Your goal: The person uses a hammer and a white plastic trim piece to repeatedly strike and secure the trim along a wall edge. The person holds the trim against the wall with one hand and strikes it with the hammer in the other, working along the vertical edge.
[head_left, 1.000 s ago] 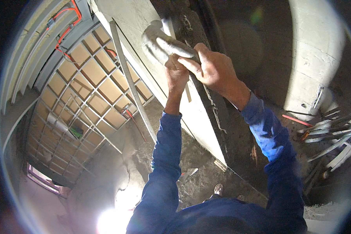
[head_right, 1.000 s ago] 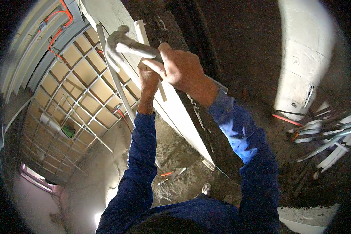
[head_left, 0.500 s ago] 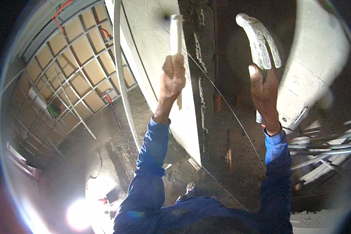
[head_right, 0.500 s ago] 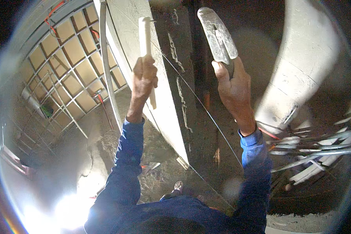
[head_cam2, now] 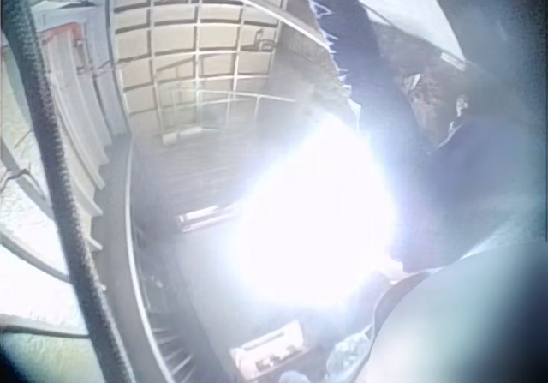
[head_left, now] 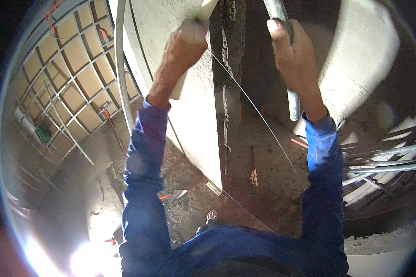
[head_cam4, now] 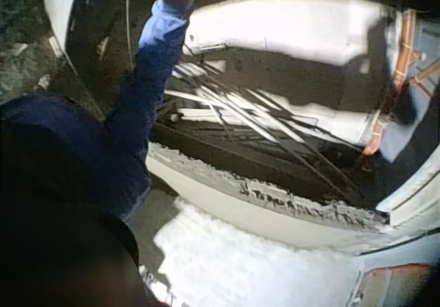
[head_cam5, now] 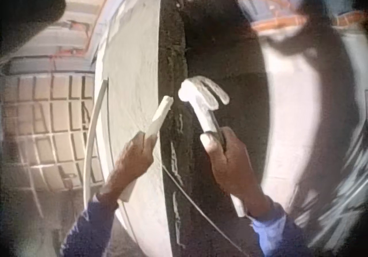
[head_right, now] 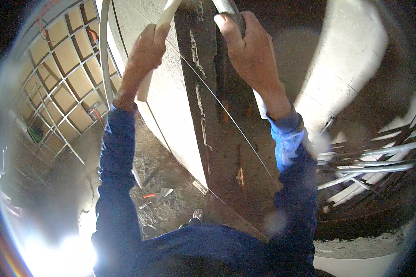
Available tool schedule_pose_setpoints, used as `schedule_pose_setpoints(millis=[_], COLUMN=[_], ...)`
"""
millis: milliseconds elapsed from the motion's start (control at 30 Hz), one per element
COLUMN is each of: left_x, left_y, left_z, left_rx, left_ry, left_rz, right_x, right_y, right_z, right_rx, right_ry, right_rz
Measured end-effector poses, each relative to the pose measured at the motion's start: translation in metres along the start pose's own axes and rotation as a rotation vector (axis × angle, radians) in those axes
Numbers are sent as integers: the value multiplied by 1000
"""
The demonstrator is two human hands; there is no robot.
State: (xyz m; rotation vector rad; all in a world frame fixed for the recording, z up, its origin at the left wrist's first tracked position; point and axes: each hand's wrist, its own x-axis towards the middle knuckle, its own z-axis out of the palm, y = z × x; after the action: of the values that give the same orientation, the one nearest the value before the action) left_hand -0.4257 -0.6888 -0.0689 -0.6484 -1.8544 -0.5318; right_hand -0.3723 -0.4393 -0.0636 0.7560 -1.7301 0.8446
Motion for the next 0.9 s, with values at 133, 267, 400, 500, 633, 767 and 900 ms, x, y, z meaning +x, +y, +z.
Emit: schedule_pose_setpoints(millis=[133, 267, 400, 500, 633, 767, 900], left_x=[21, 35, 50, 56, 57, 64, 67], left_y=[-2, -9, -11, -4, 11, 23, 28], left_z=[-19, -32, -38, -40, -45, -49, -51], left_rx=[332, 424, 498, 485, 368, 279, 377], left_ry=[-243, -249, -349, -404, -383, -402, -647], left_rz=[-79, 79, 152, 135, -114, -275, -186], right_x=[26, 48, 67, 73, 79, 92, 93], right_y=[-13, -29, -28, -23, -22, -18, -5], right_z=[-9, -15, -4, -7, -22, -14, -13], right_rx=[13, 362, 115, 281, 400, 204, 147], right_ry=[15, 167, 191, -307, -48, 162, -556], right_rz=[212, 109, -33, 425, 304, -206, 436])
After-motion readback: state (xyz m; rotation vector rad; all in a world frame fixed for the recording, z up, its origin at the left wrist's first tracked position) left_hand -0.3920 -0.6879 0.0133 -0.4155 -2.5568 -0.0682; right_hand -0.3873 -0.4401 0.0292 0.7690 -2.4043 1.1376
